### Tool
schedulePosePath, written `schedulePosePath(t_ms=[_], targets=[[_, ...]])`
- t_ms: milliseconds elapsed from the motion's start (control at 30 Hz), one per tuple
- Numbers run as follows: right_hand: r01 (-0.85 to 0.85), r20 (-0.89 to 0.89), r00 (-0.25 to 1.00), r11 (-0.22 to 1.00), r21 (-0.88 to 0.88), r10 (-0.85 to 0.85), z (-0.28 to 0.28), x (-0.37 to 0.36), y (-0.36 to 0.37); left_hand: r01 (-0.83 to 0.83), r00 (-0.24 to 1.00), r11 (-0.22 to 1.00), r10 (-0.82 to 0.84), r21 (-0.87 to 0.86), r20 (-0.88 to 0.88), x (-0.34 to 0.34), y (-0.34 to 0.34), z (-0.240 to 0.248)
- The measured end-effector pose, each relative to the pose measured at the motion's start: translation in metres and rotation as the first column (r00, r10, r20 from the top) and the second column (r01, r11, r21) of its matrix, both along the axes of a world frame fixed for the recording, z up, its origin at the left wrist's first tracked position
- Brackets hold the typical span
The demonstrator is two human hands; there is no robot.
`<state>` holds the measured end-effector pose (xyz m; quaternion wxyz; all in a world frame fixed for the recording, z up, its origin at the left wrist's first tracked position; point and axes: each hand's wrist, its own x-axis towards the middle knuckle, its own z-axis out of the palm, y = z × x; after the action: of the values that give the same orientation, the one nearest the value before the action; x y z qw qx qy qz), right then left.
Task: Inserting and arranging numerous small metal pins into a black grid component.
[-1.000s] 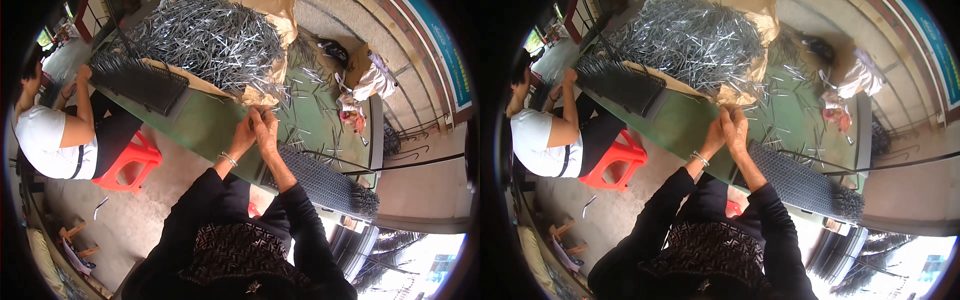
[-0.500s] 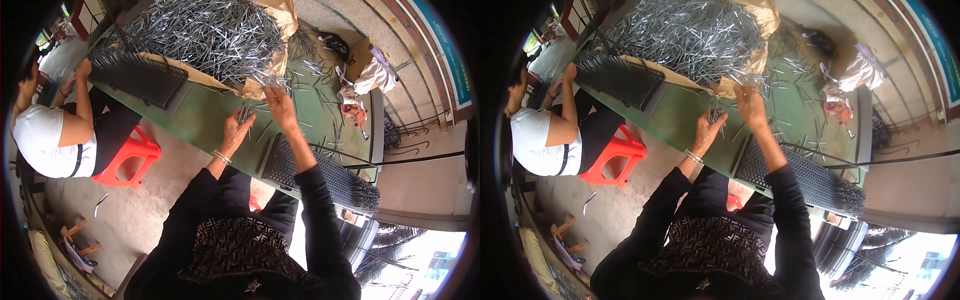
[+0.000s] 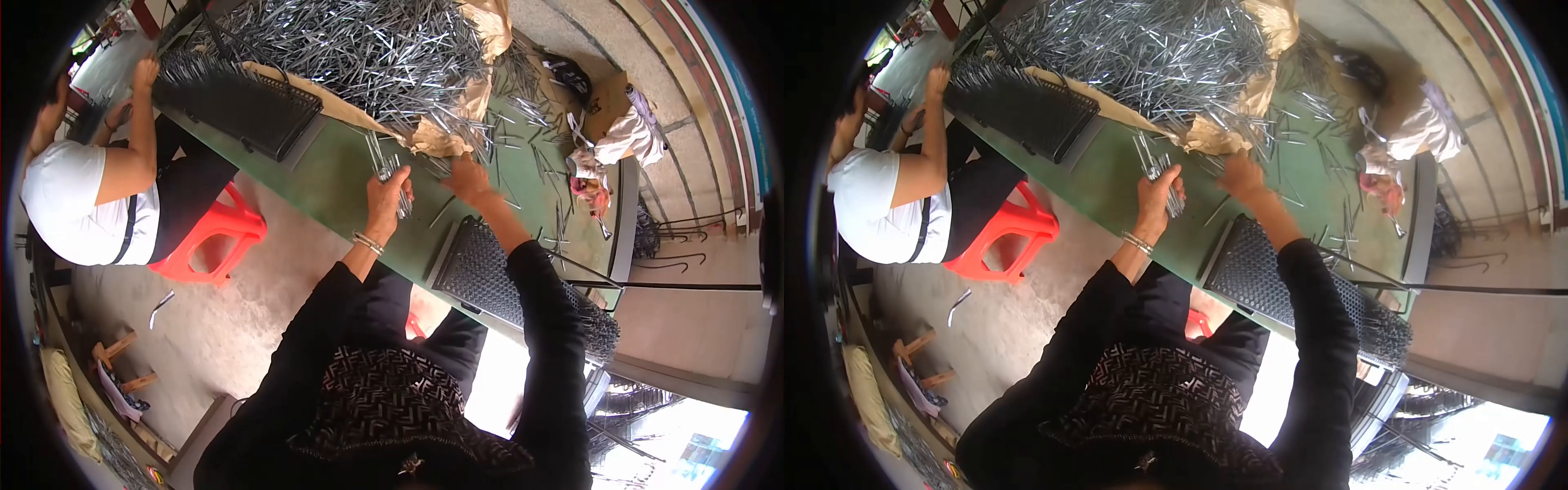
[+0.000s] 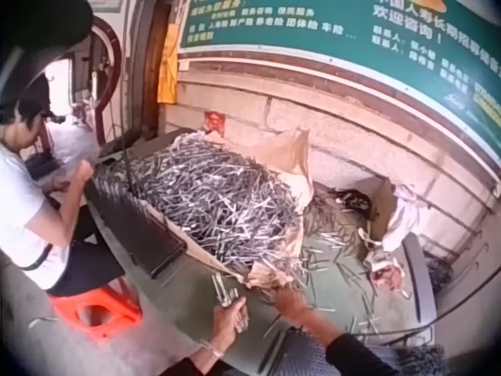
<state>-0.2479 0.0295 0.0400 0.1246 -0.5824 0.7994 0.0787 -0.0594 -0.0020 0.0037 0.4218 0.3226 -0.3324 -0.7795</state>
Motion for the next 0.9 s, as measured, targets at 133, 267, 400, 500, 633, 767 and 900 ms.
schedulePosePath(t_ms=[133,267,400,500,633,767,900], targets=[[-0.108,-0.106,0.989,0.994,-0.032,0.104,-0.03,-0.006,-0.002,0.077,0.994,0.962,-0.055,0.263,-0.089,-0.002,0.013,0.008],[-0.124,-0.162,0.98,0.992,-0.036,0.117,-0.025,0.013,-0.006,0.143,0.983,0.892,-0.078,0.429,-0.166,-0.003,0.023,0.003],[-0.147,-0.202,0.967,0.987,0.069,0.158,-0.005,0.025,-0.002,0.173,0.975,0.867,-0.084,0.468,-0.205,-0.005,0.029,-0.003],[-0.142,-0.172,0.974,0.989,0.042,0.147,-0.007,0.018,-0.001,0.169,0.977,0.863,-0.082,0.477,-0.199,-0.007,0.032,-0.006],[-0.177,-0.171,0.967,0.981,0.074,0.187,-0.014,0.013,0.0,0.177,0.974,0.862,-0.085,0.476,-0.208,-0.011,0.034,-0.01],[-0.211,-0.171,0.963,0.978,0.002,0.208,-0.013,0.011,0.001,0.174,0.973,0.869,-0.08,0.464,-0.215,-0.014,0.036,-0.015],[-0.156,-0.073,0.987,0.976,-0.153,0.146,0.004,0.014,0.009,0.201,0.957,0.886,-0.086,0.418,-0.278,-0.008,0.033,-0.015]])
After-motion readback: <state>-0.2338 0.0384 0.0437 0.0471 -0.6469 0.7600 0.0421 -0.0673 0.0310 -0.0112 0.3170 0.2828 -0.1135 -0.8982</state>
